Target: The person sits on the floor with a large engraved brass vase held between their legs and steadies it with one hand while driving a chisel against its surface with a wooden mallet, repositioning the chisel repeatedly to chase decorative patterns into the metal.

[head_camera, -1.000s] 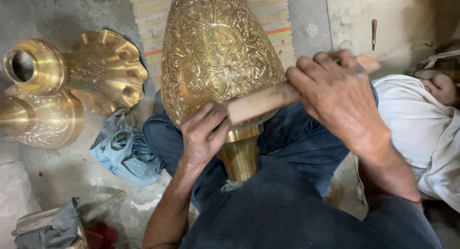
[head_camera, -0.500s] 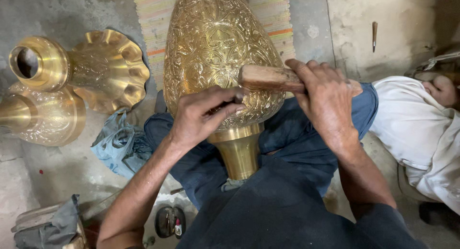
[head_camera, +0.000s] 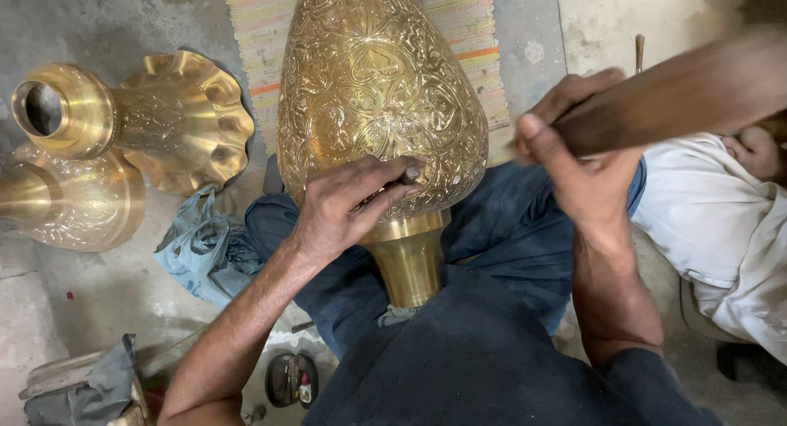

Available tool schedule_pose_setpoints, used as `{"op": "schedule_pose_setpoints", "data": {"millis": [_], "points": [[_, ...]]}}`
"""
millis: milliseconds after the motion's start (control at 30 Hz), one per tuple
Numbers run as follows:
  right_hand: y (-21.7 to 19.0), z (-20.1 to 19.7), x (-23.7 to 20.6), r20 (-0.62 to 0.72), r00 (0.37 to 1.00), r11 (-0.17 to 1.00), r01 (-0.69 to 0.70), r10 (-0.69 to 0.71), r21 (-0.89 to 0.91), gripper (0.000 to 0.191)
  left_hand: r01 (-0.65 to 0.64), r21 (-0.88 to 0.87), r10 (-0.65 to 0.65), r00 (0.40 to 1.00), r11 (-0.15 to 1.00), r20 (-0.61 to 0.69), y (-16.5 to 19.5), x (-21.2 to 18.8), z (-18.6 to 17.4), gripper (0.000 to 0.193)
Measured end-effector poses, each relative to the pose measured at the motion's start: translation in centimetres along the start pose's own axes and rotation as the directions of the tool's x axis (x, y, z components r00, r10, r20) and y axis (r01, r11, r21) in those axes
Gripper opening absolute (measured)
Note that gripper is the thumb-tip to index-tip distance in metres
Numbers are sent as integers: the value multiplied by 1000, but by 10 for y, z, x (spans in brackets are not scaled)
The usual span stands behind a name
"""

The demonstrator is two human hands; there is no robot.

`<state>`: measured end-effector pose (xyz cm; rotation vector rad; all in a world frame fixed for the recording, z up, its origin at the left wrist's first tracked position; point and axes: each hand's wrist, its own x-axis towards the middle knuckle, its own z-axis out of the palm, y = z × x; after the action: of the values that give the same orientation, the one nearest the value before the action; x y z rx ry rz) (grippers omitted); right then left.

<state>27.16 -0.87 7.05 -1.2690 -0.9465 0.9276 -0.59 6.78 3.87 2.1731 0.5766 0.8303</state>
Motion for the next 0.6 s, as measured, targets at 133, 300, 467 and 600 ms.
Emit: {"op": "schedule_pose_setpoints", "data": {"millis": [133, 300, 467, 600], "points": [[6, -3, 4, 277, 934, 607, 357, -225, -710, 18, 6, 61, -6, 1000, 998, -2, -2, 0, 2, 29], [5, 3, 1, 221, 915, 752, 403, -336, -522, 22, 39, -20, -39, 999, 999, 3, 0, 1, 2, 33], [-3, 8, 5, 418, 850, 398, 521, -320, -755, 20, 47, 87, -48, 999, 995, 6, 1, 1, 0, 27], [-7, 16, 2, -66, 987, 917, 109, -145, -383, 24, 38, -5, -38, 999, 999, 16, -1, 2, 1, 34]]}}
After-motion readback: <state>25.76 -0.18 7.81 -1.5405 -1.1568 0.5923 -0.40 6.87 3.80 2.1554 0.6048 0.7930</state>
